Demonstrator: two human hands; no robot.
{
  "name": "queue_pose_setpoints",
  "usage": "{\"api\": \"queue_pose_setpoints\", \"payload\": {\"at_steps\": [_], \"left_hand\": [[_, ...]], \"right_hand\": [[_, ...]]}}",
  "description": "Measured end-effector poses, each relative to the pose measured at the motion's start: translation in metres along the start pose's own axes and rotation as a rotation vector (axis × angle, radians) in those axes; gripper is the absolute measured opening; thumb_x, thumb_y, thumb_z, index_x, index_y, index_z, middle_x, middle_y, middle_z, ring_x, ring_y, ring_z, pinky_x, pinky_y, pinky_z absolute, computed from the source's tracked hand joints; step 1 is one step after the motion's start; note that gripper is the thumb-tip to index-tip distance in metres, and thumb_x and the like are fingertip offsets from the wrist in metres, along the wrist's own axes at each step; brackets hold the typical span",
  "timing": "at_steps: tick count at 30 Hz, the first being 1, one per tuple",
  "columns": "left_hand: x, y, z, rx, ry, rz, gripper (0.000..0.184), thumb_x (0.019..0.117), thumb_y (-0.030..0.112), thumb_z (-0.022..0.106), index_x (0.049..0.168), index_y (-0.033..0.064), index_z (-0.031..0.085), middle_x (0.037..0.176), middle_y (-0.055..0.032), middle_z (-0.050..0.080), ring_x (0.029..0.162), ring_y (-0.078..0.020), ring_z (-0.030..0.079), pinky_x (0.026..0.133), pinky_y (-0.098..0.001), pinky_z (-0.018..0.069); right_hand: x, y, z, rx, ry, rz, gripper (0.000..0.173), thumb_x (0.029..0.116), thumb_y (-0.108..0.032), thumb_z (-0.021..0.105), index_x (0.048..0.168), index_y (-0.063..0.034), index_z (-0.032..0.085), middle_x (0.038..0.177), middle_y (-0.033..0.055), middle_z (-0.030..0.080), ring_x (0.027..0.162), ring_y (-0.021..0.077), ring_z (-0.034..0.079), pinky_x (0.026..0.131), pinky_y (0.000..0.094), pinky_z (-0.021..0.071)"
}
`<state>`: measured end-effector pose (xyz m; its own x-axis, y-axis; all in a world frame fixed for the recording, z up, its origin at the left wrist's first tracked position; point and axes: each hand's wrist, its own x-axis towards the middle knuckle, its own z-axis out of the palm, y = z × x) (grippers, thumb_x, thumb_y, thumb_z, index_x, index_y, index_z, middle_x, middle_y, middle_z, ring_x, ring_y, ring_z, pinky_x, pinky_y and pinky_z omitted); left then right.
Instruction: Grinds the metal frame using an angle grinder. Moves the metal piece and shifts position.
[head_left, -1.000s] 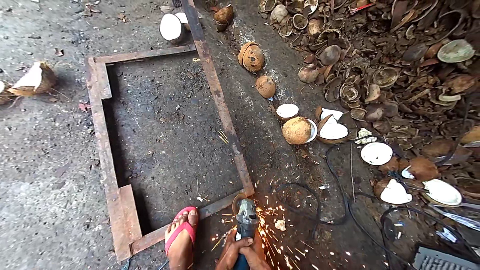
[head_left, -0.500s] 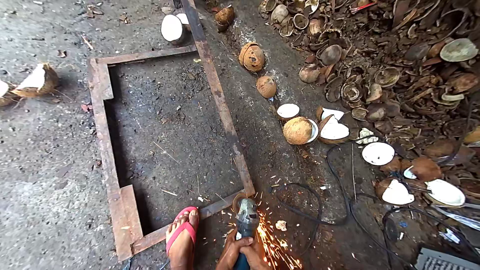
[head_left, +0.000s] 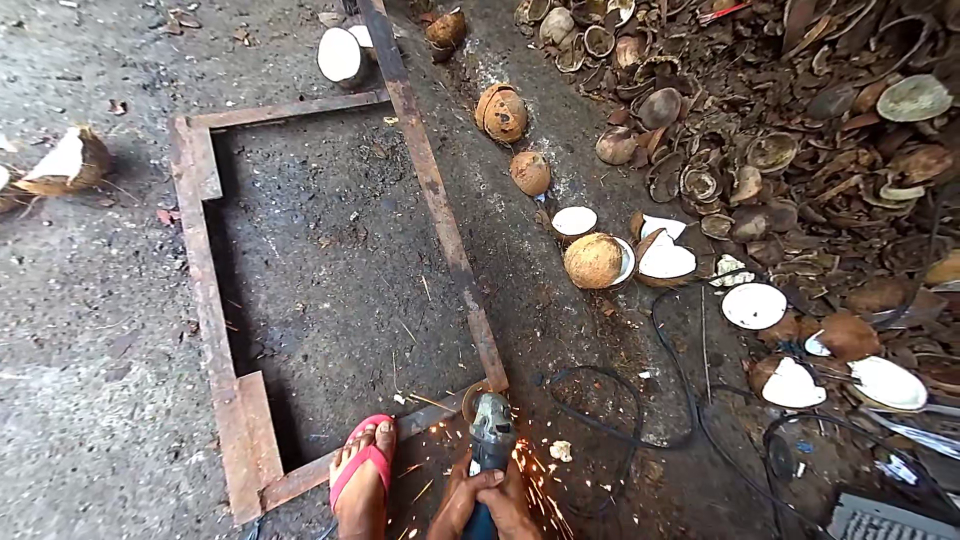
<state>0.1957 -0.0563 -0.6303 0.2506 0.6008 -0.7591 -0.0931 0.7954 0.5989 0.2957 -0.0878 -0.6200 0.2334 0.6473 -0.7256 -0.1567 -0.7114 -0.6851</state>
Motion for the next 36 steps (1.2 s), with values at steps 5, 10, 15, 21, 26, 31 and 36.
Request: {"api": "queue_pose_setpoints", "payload": {"at_steps": [5, 10, 15, 21, 26, 31, 36], "left_hand": [[-0.002, -0.001, 0.000, 0.013, 0.013, -0.018, 0.068, 0.0721, 0.024, 0.078, 0.133, -0.0005, 0.058, 0.115, -0.0141, 0.071, 0.104, -0.0215, 0.070, 0.094, -0.0418, 0.0570], [0.000, -0.004, 0.002, -0.010, 0.014, -0.004, 0.056, 0.0716, 0.022, 0.077, 0.121, -0.0001, 0.064, 0.103, -0.0121, 0.073, 0.093, -0.0202, 0.072, 0.087, -0.0405, 0.0595], [-0.001, -0.004, 0.003, -0.011, 0.019, -0.013, 0.064, 0.0713, 0.022, 0.078, 0.128, -0.0006, 0.060, 0.109, -0.0130, 0.072, 0.098, -0.0204, 0.071, 0.090, -0.0406, 0.0587], [-0.001, -0.007, 0.004, -0.008, 0.024, -0.018, 0.065, 0.0702, 0.023, 0.078, 0.128, -0.0010, 0.059, 0.108, -0.0134, 0.072, 0.097, -0.0206, 0.071, 0.090, -0.0410, 0.0588], [-0.002, -0.008, 0.004, -0.020, 0.018, -0.014, 0.061, 0.0700, 0.022, 0.078, 0.125, -0.0002, 0.062, 0.104, -0.0122, 0.073, 0.094, -0.0201, 0.072, 0.087, -0.0406, 0.0597], [-0.002, -0.012, 0.004, -0.008, 0.021, -0.015, 0.065, 0.0705, 0.023, 0.078, 0.128, -0.0010, 0.059, 0.108, -0.0130, 0.073, 0.098, -0.0205, 0.071, 0.091, -0.0410, 0.0587], [-0.002, -0.012, 0.004, 0.021, 0.019, -0.014, 0.068, 0.0694, 0.024, 0.078, 0.130, -0.0005, 0.059, 0.112, -0.0132, 0.072, 0.102, -0.0205, 0.070, 0.094, -0.0412, 0.0576]], "right_hand": [[-0.002, -0.004, 0.001, 0.036, 0.001, -0.012, 0.085, 0.0594, 0.002, 0.078, 0.138, 0.0067, 0.046, 0.118, 0.0212, 0.065, 0.107, 0.0239, 0.065, 0.093, 0.0410, 0.0559], [0.002, 0.003, -0.001, 0.039, 0.011, -0.029, 0.088, 0.0561, 0.000, 0.079, 0.138, 0.0068, 0.047, 0.118, 0.0206, 0.065, 0.107, 0.0234, 0.066, 0.093, 0.0403, 0.0565], [-0.001, 0.001, -0.002, 0.044, 0.010, -0.024, 0.092, 0.0571, 0.000, 0.078, 0.142, 0.0074, 0.042, 0.123, 0.0222, 0.063, 0.112, 0.0242, 0.063, 0.097, 0.0404, 0.0543], [-0.002, 0.003, -0.004, 0.032, -0.002, -0.002, 0.086, 0.0597, -0.001, 0.078, 0.139, 0.0071, 0.046, 0.119, 0.0211, 0.065, 0.108, 0.0233, 0.065, 0.094, 0.0401, 0.0556], [-0.004, 0.003, -0.004, 0.060, -0.019, 0.001, 0.081, 0.0621, 0.004, 0.076, 0.138, 0.0083, 0.046, 0.119, 0.0215, 0.064, 0.108, 0.0232, 0.064, 0.094, 0.0398, 0.0546], [-0.009, 0.002, -0.005, 0.048, -0.027, 0.078, 0.065, 0.0683, 0.003, 0.074, 0.130, 0.0093, 0.052, 0.112, 0.0200, 0.065, 0.103, 0.0210, 0.064, 0.091, 0.0386, 0.0545], [-0.008, 0.002, -0.006, 0.055, -0.015, 0.029, 0.082, 0.0633, 0.006, 0.074, 0.139, 0.0086, 0.044, 0.121, 0.0228, 0.062, 0.110, 0.0237, 0.063, 0.095, 0.0399, 0.0540]]}}
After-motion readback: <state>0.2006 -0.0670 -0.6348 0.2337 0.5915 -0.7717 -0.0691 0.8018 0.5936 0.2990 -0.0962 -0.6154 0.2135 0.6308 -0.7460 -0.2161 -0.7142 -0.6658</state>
